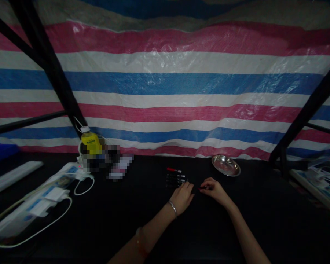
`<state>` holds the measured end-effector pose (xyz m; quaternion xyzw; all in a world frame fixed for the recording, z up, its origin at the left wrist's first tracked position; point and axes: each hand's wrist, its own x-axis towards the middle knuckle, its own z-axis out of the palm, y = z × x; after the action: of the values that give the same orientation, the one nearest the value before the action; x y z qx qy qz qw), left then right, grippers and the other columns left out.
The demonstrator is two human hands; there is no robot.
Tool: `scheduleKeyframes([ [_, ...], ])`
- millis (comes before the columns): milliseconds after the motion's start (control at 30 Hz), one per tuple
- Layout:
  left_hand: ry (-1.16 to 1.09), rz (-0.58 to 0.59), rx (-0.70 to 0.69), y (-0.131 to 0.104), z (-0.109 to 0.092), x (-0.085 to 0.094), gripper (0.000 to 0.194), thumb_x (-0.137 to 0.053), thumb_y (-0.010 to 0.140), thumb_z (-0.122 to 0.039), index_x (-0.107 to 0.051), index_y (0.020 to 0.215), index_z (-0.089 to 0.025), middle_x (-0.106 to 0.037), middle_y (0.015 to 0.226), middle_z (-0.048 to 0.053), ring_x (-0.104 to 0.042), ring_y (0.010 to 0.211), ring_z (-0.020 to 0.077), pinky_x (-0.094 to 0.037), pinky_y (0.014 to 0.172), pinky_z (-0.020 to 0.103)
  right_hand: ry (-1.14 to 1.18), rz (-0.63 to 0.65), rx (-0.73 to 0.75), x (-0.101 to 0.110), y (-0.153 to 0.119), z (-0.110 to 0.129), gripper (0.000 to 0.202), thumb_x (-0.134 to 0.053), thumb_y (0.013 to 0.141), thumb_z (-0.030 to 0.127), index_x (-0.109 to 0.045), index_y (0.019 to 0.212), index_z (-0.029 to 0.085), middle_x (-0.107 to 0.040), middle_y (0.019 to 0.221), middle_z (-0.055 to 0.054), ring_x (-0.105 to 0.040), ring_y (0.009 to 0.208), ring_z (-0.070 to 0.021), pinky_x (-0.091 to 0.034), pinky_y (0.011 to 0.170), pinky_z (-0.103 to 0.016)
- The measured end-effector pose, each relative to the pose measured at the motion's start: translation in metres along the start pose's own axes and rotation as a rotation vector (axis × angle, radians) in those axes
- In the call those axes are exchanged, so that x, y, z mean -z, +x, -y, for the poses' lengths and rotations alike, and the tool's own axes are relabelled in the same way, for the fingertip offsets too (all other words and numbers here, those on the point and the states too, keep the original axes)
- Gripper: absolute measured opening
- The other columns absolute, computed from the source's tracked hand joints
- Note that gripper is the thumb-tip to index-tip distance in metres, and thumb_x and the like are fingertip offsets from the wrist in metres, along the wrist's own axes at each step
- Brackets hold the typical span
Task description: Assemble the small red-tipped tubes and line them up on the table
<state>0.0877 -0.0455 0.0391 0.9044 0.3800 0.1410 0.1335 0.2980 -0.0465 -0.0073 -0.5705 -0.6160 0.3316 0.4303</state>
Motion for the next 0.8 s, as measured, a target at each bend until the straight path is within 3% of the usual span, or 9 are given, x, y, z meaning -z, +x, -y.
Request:
scheduleKeyframes([
  [133, -0.012, 0.005, 0.016, -0.001, -0.002, -0.005, 0.042, -0.046, 0.086, -0.021, -0.038, 0.127, -0.016, -0.046, 0.128, 0.011, -0.051, 0.112, 0.0197, -0.044, 0.093, 0.03, 0.113, 0.007, -0.03, 0.004, -0.001, -0.001, 0.03, -0.076, 0.055, 0.041, -0.07, 0.072, 0.017, -0.053, 0.091, -0.004, -0.057, 0.072, -0.013, -0.049, 0.071, -0.03],
  [300, 0.092, 0.034, 0.084, -0.001, -0.007, -0.012, 0.046, -0.041, 0.087, -0.027, -0.035, 0.13, -0.011, -0.032, 0.14, 0.02, -0.054, 0.11, 0.0259, -0.047, 0.088, 0.036, 0.11, -0.001, -0.027, 0.002, 0.0, -0.001, 0.029, -0.075, 0.057, 0.043, -0.07, 0.069, 0.017, -0.054, 0.091, -0.004, -0.057, 0.068, -0.0127, -0.05, 0.069, -0.031],
  [800, 0.078, 0.024, 0.08, -0.001, -0.008, -0.013, 0.044, -0.038, 0.088, -0.027, -0.038, 0.129, -0.013, -0.041, 0.134, 0.015, -0.053, 0.109, 0.0247, -0.049, 0.086, 0.036, -0.025, 0.036, 0.058, -0.003, 0.0, 0.006, 0.021, -0.069, 0.067, 0.039, -0.071, 0.074, 0.019, -0.06, 0.097, -0.007, -0.058, 0.077, -0.0165, -0.048, 0.069, -0.03],
])
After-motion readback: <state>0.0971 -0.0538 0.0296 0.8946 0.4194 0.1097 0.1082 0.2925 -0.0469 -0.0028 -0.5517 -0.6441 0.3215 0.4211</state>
